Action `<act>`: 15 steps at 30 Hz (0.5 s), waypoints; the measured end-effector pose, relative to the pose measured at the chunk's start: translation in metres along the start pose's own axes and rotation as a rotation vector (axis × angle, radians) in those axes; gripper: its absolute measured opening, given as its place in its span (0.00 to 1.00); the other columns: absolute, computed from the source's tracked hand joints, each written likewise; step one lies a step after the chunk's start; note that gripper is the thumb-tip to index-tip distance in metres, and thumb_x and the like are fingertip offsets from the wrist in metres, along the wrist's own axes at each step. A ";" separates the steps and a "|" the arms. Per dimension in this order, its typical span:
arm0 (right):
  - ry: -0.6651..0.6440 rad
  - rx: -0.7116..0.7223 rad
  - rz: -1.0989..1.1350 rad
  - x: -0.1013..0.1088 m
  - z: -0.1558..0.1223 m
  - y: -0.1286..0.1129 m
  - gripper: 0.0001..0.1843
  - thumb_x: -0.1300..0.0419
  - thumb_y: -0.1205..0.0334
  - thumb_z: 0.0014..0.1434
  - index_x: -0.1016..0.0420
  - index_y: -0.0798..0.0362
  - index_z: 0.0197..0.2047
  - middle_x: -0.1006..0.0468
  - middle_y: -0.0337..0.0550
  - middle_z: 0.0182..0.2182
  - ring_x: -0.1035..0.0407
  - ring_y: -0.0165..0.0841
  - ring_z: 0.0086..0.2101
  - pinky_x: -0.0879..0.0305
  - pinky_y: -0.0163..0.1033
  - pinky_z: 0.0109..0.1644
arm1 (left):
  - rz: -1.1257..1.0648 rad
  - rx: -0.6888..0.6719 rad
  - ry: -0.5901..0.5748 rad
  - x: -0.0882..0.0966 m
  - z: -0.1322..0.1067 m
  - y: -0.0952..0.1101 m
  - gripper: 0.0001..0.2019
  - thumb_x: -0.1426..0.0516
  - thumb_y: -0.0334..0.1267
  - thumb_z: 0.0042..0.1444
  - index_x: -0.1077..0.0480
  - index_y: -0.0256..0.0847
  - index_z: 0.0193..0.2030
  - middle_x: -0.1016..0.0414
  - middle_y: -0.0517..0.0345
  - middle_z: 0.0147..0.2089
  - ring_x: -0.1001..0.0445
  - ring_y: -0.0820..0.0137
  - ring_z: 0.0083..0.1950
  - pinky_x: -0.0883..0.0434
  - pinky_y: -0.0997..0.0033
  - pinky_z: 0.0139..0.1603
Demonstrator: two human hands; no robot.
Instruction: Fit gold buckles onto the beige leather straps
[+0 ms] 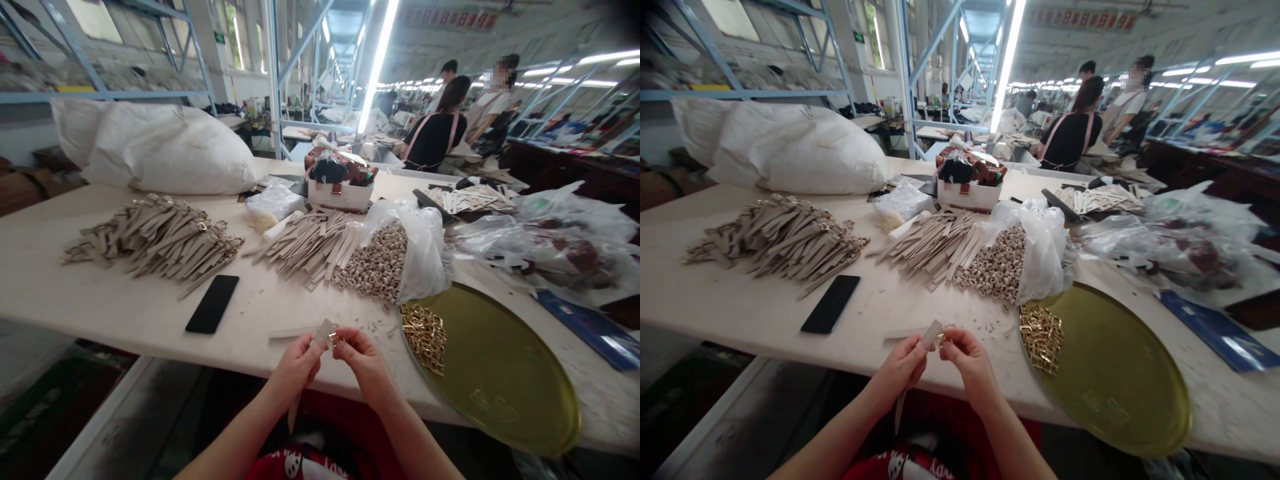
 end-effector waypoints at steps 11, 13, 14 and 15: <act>0.034 -0.136 0.353 -0.017 -0.022 0.017 0.18 0.31 0.64 0.42 0.27 0.51 0.39 0.26 0.35 0.27 0.34 0.22 0.25 0.35 0.27 0.32 | 0.056 -0.012 -0.037 0.001 -0.023 -0.012 0.19 0.48 0.55 0.47 0.39 0.38 0.31 0.53 0.74 0.12 0.55 0.82 0.13 0.58 0.80 0.14; 0.019 -0.129 0.329 -0.020 -0.022 0.019 0.17 0.31 0.63 0.41 0.25 0.53 0.38 0.25 0.38 0.29 0.33 0.24 0.26 0.34 0.29 0.33 | 0.053 0.000 -0.032 0.002 -0.025 -0.014 0.22 0.47 0.58 0.45 0.39 0.39 0.31 0.54 0.74 0.12 0.56 0.81 0.13 0.58 0.79 0.15; 0.018 -0.125 0.329 -0.019 -0.021 0.021 0.17 0.30 0.62 0.40 0.25 0.54 0.36 0.24 0.39 0.29 0.33 0.24 0.26 0.34 0.30 0.33 | 0.055 0.001 -0.024 0.003 -0.025 -0.015 0.22 0.47 0.59 0.43 0.39 0.39 0.30 0.54 0.73 0.12 0.56 0.81 0.14 0.58 0.79 0.15; 0.015 -0.127 0.343 -0.018 -0.019 0.025 0.17 0.30 0.61 0.39 0.24 0.54 0.34 0.24 0.39 0.28 0.33 0.25 0.26 0.34 0.31 0.33 | 0.063 -0.007 -0.016 0.005 -0.025 -0.015 0.23 0.47 0.60 0.42 0.39 0.39 0.29 0.53 0.72 0.13 0.55 0.81 0.15 0.57 0.79 0.16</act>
Point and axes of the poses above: each hand's wrist, its own z-axis towards the middle knuckle, its own x-axis out of the back of the hand, y = z × x, the point moved 7 cm from there along z, towards the middle knuckle
